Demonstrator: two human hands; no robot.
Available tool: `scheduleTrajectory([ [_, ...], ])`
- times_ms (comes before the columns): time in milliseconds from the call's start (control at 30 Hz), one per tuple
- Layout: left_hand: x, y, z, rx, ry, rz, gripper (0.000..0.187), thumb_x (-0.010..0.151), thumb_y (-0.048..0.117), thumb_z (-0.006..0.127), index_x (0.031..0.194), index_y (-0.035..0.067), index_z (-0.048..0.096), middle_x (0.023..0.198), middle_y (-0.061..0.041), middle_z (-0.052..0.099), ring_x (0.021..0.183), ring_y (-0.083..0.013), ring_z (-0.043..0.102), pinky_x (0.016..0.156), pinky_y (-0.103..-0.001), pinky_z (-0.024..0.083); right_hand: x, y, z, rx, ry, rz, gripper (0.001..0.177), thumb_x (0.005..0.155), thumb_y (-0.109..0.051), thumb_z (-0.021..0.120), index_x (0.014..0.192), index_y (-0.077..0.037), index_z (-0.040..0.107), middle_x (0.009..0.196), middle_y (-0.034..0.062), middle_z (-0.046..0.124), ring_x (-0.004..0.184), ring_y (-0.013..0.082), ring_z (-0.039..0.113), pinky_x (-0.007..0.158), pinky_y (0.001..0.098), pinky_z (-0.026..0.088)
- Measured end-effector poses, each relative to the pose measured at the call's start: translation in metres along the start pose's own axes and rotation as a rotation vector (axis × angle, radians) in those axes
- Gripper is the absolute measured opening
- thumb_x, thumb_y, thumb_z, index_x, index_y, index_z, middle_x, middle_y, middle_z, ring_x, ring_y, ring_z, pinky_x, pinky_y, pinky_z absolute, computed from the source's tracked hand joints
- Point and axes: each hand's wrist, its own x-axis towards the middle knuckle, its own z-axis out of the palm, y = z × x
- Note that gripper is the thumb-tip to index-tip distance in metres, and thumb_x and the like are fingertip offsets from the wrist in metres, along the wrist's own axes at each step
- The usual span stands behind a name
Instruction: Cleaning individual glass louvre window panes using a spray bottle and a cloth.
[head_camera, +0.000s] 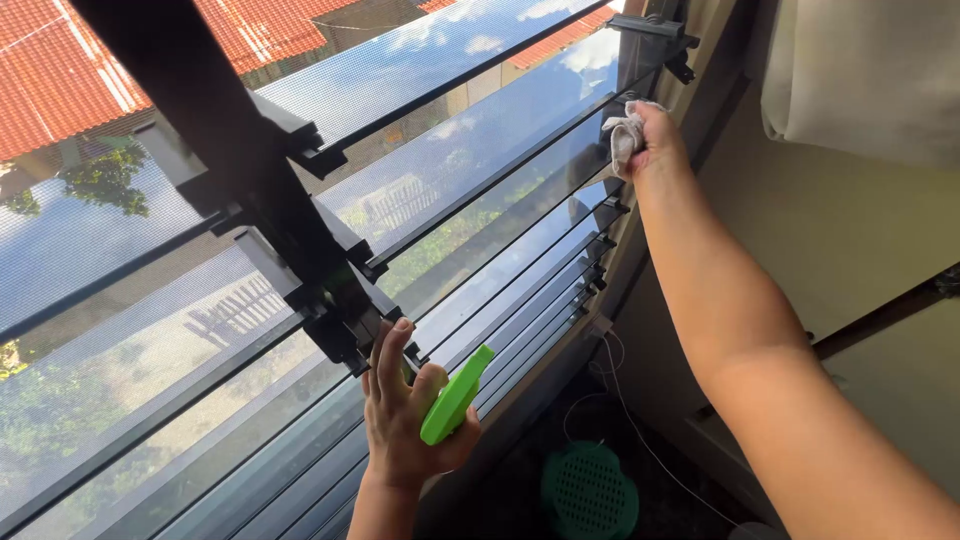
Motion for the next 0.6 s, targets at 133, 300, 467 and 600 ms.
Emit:
scheduleTrajectory([
  [133,-0.002,0.001,0.0,0.015,0.016,0.008,0.03,0.061,0.029,0.073,0.079,0.01,0.059,0.151,-0.023,0.036,0.145,-0.0444,0.036,0.098,-0.052,0.042,0.024,0.014,-0.007,0.126,0.021,-0.043,0.014,0.099,-0.017,0.06,0.103,-0.004,0.064,0.095,0.0107,0.069,0.078,0.0258,0.072,0.064,0.0413,0.063],
  [300,-0.001,0.003,0.001,0.045,0.027,0.009,0.027,0.061,0.028,0.073,0.076,0.012,0.058,0.15,-0.021,0.036,0.147,-0.0443,0.034,0.101,-0.054,0.041,-0.039,0.055,0.024,0.079,0.082,-0.167,0.013,0.093,-0.002,0.064,0.105,-0.002,0.06,0.099,0.0133,0.067,0.082,0.0273,0.072,0.07,0.044,0.063],
  [467,-0.002,0.004,0.001,0.038,0.03,0.012,0.028,0.061,0.029,0.073,0.077,0.011,0.058,0.15,-0.022,0.036,0.147,-0.0436,0.035,0.101,-0.054,0.041,-0.201,0.101,0.092,-0.003,-0.01,-0.118,0.019,0.093,-0.004,0.065,0.11,0.004,0.062,0.097,0.0141,0.068,0.082,0.0262,0.072,0.071,0.0421,0.063],
  [600,-0.003,0.002,0.001,0.018,0.005,0.001,0.03,0.062,0.029,0.073,0.079,0.009,0.059,0.15,-0.024,0.037,0.146,-0.0441,0.036,0.097,-0.052,0.041,-0.261,0.111,0.101,-0.024,-0.11,0.073,0.022,0.095,-0.006,0.066,0.112,0.006,0.061,0.097,0.015,0.069,0.082,0.0241,0.072,0.072,0.0402,0.063],
])
